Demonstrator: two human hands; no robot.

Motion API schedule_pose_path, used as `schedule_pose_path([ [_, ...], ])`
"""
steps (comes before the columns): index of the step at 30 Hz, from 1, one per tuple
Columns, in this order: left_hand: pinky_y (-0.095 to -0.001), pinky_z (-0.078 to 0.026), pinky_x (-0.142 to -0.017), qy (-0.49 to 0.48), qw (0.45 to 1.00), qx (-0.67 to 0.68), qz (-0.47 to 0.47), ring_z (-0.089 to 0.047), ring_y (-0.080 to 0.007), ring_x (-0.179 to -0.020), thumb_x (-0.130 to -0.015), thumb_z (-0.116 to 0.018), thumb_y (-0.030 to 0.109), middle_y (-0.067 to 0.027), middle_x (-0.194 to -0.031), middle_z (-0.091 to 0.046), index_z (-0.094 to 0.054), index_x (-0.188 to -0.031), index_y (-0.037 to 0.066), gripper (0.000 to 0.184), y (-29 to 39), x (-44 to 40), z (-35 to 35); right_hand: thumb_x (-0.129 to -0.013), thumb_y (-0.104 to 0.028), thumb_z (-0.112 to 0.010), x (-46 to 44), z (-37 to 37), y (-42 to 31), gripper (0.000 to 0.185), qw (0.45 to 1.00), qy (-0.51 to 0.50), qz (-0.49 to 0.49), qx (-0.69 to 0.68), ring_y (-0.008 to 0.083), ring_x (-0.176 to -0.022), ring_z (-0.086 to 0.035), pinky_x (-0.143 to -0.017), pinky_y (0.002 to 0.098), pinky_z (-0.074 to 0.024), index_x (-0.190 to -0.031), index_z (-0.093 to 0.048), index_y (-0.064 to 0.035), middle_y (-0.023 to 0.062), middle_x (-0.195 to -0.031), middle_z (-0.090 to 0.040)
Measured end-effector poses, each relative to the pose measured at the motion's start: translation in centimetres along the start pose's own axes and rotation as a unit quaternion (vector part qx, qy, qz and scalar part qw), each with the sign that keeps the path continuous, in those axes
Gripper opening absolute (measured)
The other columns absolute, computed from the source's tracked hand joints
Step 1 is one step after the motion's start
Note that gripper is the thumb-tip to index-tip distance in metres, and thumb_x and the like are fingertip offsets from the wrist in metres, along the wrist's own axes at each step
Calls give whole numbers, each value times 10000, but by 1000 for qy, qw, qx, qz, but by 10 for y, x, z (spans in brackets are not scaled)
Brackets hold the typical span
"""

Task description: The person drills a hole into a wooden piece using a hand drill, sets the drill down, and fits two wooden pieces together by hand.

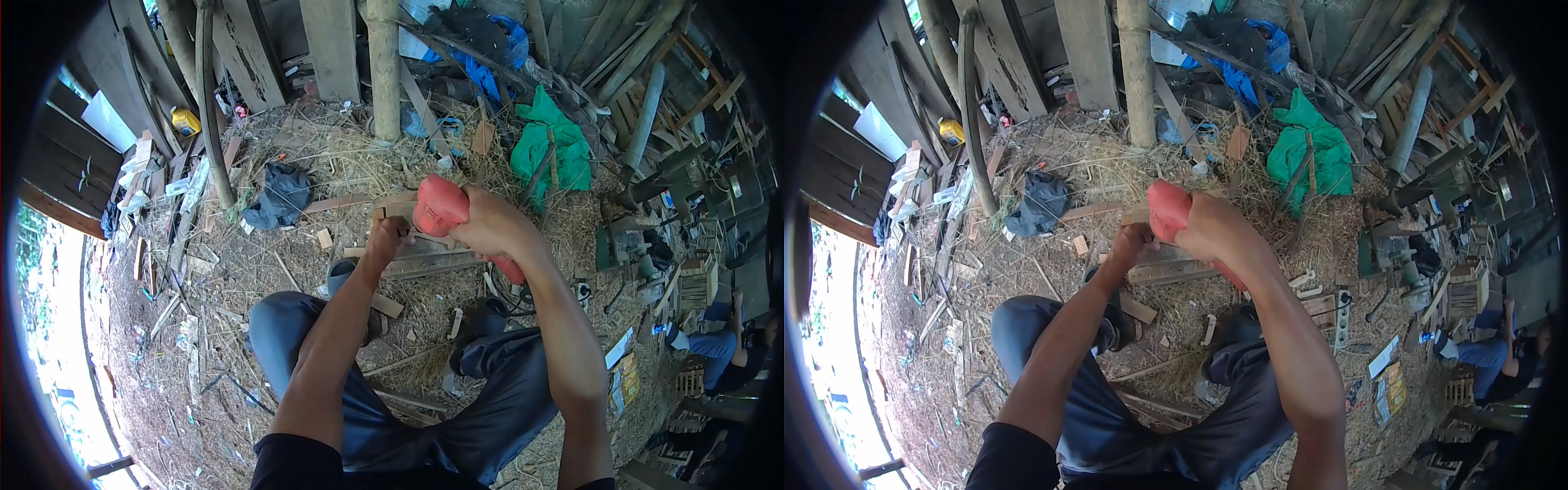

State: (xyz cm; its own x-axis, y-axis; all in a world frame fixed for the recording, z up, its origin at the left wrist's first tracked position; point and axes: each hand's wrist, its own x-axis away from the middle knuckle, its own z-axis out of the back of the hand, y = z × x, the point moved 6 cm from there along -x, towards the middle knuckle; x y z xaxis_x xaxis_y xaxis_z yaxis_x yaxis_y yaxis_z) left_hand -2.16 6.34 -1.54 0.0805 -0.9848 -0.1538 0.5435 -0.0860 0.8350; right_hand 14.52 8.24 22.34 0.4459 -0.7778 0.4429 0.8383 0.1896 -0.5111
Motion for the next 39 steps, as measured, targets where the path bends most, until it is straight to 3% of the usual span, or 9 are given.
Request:
schedule_pose_path([
  [12,-326,-506,-663,-1,998,62,7,-639,-204,-724,-683,-701,-100,-96,-764,-660,-653,-869,-20,208,4,3,6,-752,-65,-638,-4,2,2,443,999,-23,-18,-21,202,-517,-624,-474,354,-501,-1155,-502,56,128,-712,-643],
  [27,-339,-517,-672,-11,999,50,-8,-655,-226,-736,-632,-806,-48,-131,-773,-663,-641,-863,-13,287,-9,-1,0,-758,-81,-634,2,1,1,439,998,-38,-31,-25,207,-559,-637,-504,359,-511,-1157,-503,49,131,-731,-648],
  [29,-302,-507,-676,-31,998,49,22,-621,-158,-721,-629,-855,28,-63,-782,-663,-659,-907,4,341,-14,-2,-2,-755,-77,-626,4,3,-2,443,999,-27,-34,-10,204,-559,-635,-503,354,-511,-1162,-500,46,125,-725,-645],
  [39,-345,-522,-685,-20,998,65,-2,-649,-226,-747,-588,-835,-33,-105,-790,-668,-643,-858,-9,333,-4,0,3,-750,-88,-621,0,1,2,428,998,-42,-39,-19,201,-561,-636,-509,356,-516,-1146,-519,38,128,-750,-651],
])
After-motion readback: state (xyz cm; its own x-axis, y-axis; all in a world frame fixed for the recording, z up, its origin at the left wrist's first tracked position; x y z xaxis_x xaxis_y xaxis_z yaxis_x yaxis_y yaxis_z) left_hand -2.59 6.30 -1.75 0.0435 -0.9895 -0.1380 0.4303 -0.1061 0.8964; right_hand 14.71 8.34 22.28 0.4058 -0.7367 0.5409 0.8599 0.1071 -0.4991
